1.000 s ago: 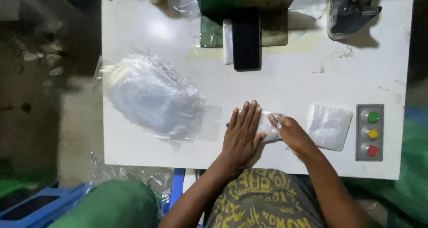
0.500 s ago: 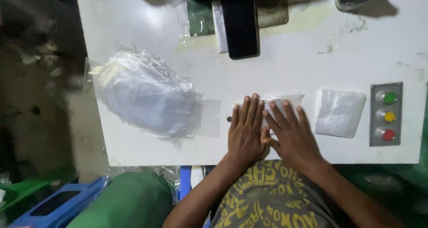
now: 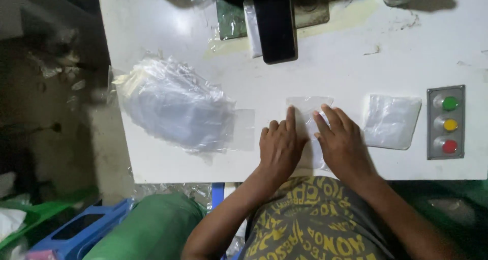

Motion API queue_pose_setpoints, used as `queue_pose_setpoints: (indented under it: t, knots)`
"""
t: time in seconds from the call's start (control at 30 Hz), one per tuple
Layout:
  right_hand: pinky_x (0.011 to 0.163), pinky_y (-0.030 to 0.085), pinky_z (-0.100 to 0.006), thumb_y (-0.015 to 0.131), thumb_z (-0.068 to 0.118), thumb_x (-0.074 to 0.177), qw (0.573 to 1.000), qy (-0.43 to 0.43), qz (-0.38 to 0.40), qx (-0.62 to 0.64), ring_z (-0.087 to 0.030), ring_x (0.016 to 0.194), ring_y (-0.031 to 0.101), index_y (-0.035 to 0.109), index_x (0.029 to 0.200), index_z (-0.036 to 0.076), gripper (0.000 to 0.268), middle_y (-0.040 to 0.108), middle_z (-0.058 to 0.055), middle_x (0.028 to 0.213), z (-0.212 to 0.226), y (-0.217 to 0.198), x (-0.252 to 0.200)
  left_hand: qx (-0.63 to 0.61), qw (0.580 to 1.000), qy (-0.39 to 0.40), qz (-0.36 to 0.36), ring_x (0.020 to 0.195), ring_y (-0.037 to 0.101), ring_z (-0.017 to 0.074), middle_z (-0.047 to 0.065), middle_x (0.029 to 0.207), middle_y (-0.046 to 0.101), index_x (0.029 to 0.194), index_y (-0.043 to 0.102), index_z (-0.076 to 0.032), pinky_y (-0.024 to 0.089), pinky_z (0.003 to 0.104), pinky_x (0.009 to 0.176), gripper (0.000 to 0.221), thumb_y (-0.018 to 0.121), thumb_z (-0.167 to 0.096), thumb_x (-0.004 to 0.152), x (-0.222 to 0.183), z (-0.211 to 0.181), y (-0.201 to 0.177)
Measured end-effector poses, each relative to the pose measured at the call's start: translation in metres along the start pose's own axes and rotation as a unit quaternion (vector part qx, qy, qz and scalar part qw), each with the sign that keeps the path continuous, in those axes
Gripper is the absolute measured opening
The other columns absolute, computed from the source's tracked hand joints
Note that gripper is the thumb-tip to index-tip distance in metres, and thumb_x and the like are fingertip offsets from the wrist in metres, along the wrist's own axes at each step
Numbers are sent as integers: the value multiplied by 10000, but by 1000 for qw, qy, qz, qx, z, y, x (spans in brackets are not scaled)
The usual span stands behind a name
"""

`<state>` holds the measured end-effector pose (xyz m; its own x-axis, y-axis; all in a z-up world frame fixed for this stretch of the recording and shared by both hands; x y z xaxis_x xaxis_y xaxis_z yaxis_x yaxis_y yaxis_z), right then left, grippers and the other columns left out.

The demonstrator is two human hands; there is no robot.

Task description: Folding plastic bags and packing them into a larger plastic sleeve

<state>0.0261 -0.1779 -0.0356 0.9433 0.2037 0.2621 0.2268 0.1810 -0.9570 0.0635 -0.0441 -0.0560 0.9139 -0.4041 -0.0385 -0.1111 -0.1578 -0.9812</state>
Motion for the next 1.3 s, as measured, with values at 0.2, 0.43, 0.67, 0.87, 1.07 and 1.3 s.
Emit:
queue_pose_setpoints:
  t: [0.2, 0.43, 0.67, 0.87, 1.07, 1.3]
  knots:
    - [995, 472, -404, 584, 235, 1040, 991, 6, 6, 135, -299, 1267, 590, 641, 1378, 106, 367, 614, -79, 1337, -8, 3, -8, -89, 992, 88, 27, 1000, 529, 264, 23, 1032, 553, 1121, 641, -118, 450, 381, 751, 379, 754, -373, 864, 11, 1, 31]
    - [794, 440, -371, 603, 31, 943, 923, -67, 158, 345, -238, 887, 555, 603, 889, 130, 113, 592, -28, 869, -5, -14, 7, -276, 929, 239, -55, 658, 425, 320, 130, 743, 492, 852, 454, -58, 314, 447, 561, 183, 554, 94, 832, -7, -33, -38]
    - [681, 513, -354, 661, 181, 951, 895, 36, 332, 295, -203, 844, 705, 603, 1269, 218, 325, 693, 1, 1058, -24, -1, -9, -231, 952, 197, 47, 812, 586, 358, 140, 970, 596, 1058, 610, -36, 418, 458, 667, 84, 596, -59, 979, -20, -26, -5]
    - [761, 472, -373, 557, 103, 941, 924, 26, 315, 214, -253, 699, 611, 647, 839, 216, 177, 646, 3, 826, -21, 22, -7, -160, 959, 232, 15, 791, 512, 324, 78, 828, 601, 1007, 679, -95, 396, 445, 617, 137, 557, -65, 952, -17, -37, 8]
    - [750, 444, -453, 665, 26, 813, 963, -29, 240, 119, -300, 777, 604, 644, 835, 179, 156, 564, -60, 977, -24, 8, 19, -186, 961, 204, 24, 750, 516, 323, 203, 987, 583, 1096, 565, 3, 415, 450, 630, 96, 555, -59, 1024, 10, -43, -51]
    - [974, 605, -337, 822, 80, 770, 832, 268, 82, 479, -197, 1044, 766, 750, 1201, 63, 437, 800, -117, 1177, -144, -92, 127, -396, 900, 166, 76, 950, 763, 235, 125, 1131, 784, 1285, 686, -68, 530, 337, 749, 311, 524, -50, 1020, 40, 3, -149]
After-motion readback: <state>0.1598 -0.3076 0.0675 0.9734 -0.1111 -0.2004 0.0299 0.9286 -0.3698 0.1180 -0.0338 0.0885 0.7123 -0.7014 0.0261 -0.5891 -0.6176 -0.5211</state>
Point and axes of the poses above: each hand's wrist, its own x-axis towards the middle knuckle, its own y-axis out of the palm, z = x × y, the point moved 7 cm from there along x, towards the middle knuckle
